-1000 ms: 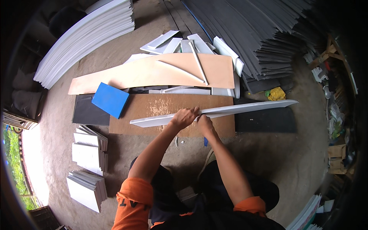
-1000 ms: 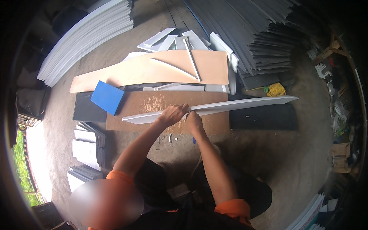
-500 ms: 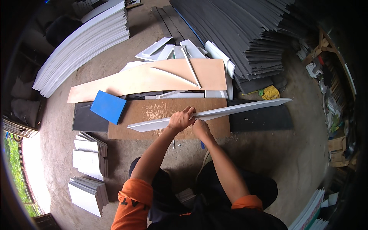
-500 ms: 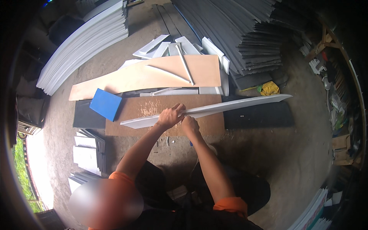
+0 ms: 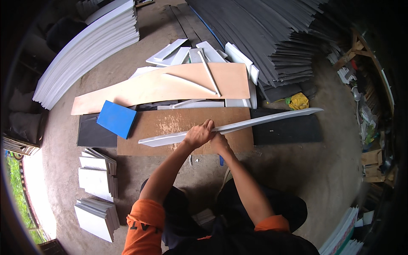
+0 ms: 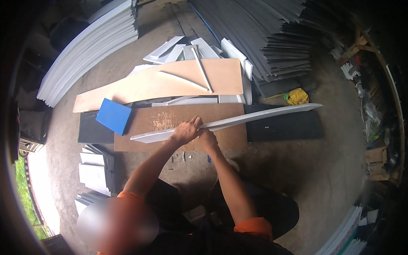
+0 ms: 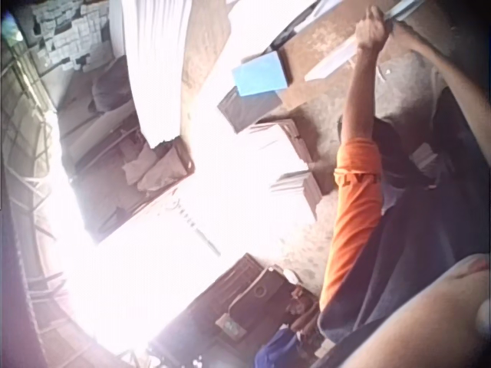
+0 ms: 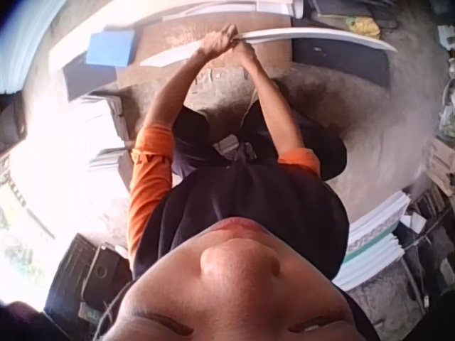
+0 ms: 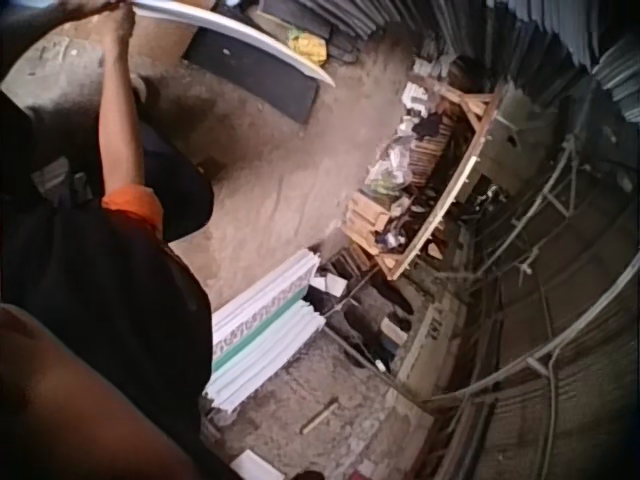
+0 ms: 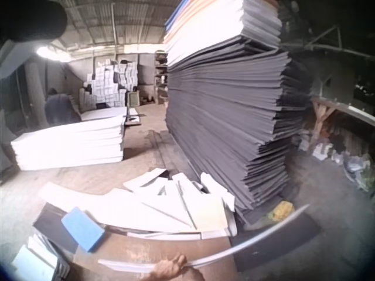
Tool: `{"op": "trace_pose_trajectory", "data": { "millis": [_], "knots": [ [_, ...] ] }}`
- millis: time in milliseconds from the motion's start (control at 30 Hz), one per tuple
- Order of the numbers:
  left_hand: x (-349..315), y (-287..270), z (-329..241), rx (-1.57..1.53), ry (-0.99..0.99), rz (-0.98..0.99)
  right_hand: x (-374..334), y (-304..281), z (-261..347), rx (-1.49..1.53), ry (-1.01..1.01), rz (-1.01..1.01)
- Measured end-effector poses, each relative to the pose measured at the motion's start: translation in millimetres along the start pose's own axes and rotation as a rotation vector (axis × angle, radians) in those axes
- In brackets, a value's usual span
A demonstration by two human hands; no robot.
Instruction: The person sits on the floor and uses a utility knife to cut white rectangular sheets, using a blue template to guide the cuts. The person repeatedly aligns the template, scores the sheet, and breaks off the cut piece.
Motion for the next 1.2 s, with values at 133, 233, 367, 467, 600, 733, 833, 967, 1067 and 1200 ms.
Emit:
{"op": "trace_pose_trajectory", "data": {
  "millis": [133,233,367,467,600,733,833,967,1067,1200],
  "knots": [
    [5.6,-4.2,1.0,-0.026,-0.034,0.041,13.9,23.0,-15.6,0.015,-0.018,-0.054],
    [5.1,-5.1,6.7,-0.047,-0.018,0.012,16.9,26.8,-11.4,-0.033,-0.052,-0.053],
    [3.9,-2.6,5.4,-0.001,0.066,-0.009,11.3,19.6,-9.9,-0.056,-0.047,-0.053],
    [0.6,0.8,6.8,0.036,0.087,-0.003,2.0,12.1,-7.6,-0.038,-0.050,-0.055],
    [-3.1,2.1,11.1,0.047,0.013,0.017,-10.0,0.9,3.1,-0.057,0.077,0.086],
    [2.9,5.0,8.5,0.050,0.032,0.034,-11.5,3.4,-11.1,-0.053,0.041,-0.012],
    [5.1,3.9,8.2,-0.027,0.088,-0.037,-5.9,8.7,-14.0,-0.054,-0.032,-0.066],
    [5.5,5.1,12.3,-0.027,0.038,0.081,4.8,22.7,-18.7,-0.140,-0.054,-0.038],
    [5.5,7.2,12.8,-0.022,0.061,0.083,8.5,31.5,-22.8,-0.173,-0.183,-0.177],
    [6.0,7.3,15.8,0.008,0.069,0.073,15.0,47.4,-27.9,-0.135,0.037,-0.116]
  ]
}}
Point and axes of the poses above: each hand's wrist, its own x-axis towards the middle knuckle, its own y-axis out of the palm, z = x × y, the point moved 2 cm from there along x, towards the middle knuckle, and after that the axes turned 15 degrees about -z, right-handed, at the moved point
